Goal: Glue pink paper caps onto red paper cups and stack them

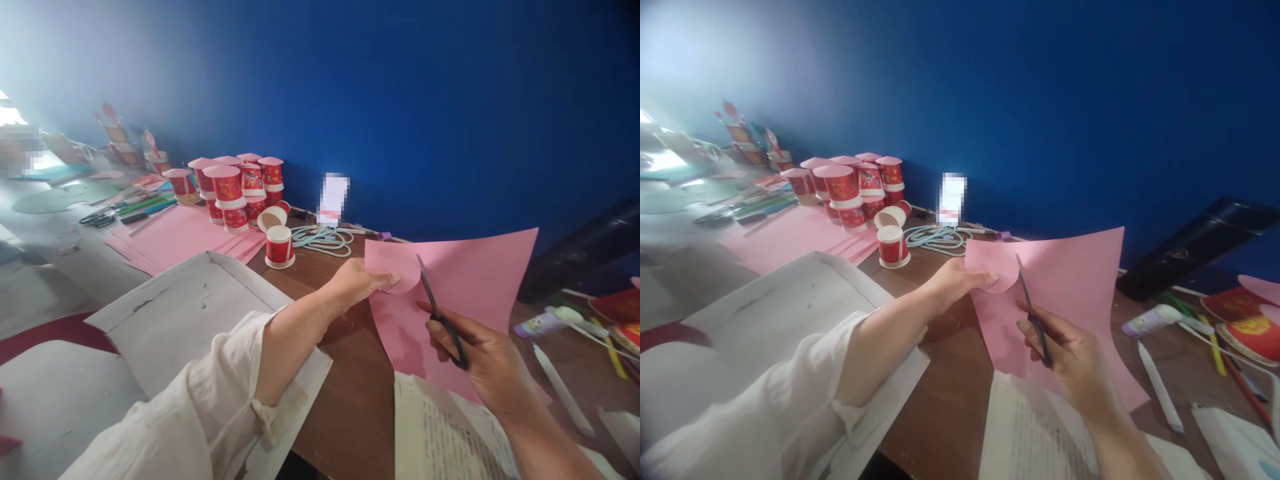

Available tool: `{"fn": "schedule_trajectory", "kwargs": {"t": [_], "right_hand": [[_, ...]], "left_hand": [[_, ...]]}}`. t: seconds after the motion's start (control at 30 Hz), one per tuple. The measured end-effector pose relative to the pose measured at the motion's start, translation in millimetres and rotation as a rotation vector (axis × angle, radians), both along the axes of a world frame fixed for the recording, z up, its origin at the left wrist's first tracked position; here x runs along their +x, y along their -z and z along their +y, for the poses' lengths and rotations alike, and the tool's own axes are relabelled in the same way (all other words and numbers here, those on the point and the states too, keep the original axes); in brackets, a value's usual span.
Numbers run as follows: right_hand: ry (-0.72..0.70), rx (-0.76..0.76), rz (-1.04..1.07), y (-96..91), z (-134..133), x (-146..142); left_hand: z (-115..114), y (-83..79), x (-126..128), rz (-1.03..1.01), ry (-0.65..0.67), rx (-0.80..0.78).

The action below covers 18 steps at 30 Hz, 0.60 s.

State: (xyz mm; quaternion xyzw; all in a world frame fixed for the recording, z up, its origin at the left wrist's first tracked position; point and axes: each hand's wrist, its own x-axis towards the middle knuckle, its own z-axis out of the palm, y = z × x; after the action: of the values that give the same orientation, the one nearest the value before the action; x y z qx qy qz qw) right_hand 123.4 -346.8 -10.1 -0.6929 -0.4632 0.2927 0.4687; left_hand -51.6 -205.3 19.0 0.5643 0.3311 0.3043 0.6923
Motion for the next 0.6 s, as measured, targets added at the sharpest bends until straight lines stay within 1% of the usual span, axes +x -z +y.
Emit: {"fn": "schedule_trajectory", "kwargs": {"t": [0.4, 0.6], "right_hand": [[-0.003, 0.013, 0.025, 1.0, -0.4, 2.0], [-0.019, 0.017, 0.017, 2.6, -1.0, 3.4]], "left_hand": [[-3.0, -1.6, 0.4, -0.006, -0.032, 0.004], [-2.7, -0.5, 0.6, -0.032, -0.026, -0.003]]}}
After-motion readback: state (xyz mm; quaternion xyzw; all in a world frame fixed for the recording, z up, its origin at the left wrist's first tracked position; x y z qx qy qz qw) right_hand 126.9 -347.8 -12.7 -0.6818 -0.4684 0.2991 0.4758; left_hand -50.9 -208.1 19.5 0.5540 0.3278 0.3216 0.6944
